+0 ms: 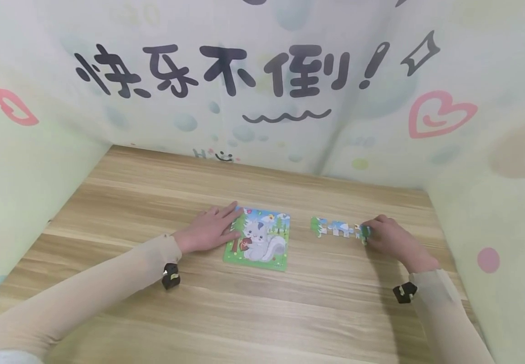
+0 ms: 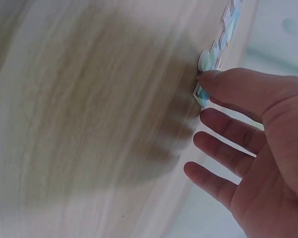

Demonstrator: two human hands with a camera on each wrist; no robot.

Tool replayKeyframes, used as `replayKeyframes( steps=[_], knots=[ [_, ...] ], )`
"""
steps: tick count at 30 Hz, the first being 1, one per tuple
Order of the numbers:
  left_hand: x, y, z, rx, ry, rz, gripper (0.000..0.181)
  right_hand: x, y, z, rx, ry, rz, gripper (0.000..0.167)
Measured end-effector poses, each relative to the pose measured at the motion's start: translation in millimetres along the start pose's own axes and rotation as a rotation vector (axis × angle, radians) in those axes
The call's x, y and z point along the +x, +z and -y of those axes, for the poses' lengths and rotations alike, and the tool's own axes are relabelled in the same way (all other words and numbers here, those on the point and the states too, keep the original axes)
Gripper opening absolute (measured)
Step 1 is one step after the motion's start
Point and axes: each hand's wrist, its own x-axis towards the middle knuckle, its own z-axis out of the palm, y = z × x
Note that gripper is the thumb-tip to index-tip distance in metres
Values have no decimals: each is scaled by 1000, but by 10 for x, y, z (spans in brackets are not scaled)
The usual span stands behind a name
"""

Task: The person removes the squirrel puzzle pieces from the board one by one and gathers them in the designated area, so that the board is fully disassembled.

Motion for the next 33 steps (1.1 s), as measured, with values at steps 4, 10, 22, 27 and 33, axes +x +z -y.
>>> replayKeyframes(
  steps=[4,10,22,27,33],
  knots=[
    [13,24,19,5,-10,-2,76,6,-1,6,0,-2,-1,39],
    [18,28,23,12,-13,6,75,-4,-11,26,17,9,7,40],
    [29,46,31,8,-5,-6,76,-97,-111,176,53,55,-3,42],
    [24,-17,24,3,8,15,76,-84,-139,397,-10,1,-80,36],
    [13,-117,46,-28,32,79,84,40,-102,714,-72,-115,-142,30]
  ],
)
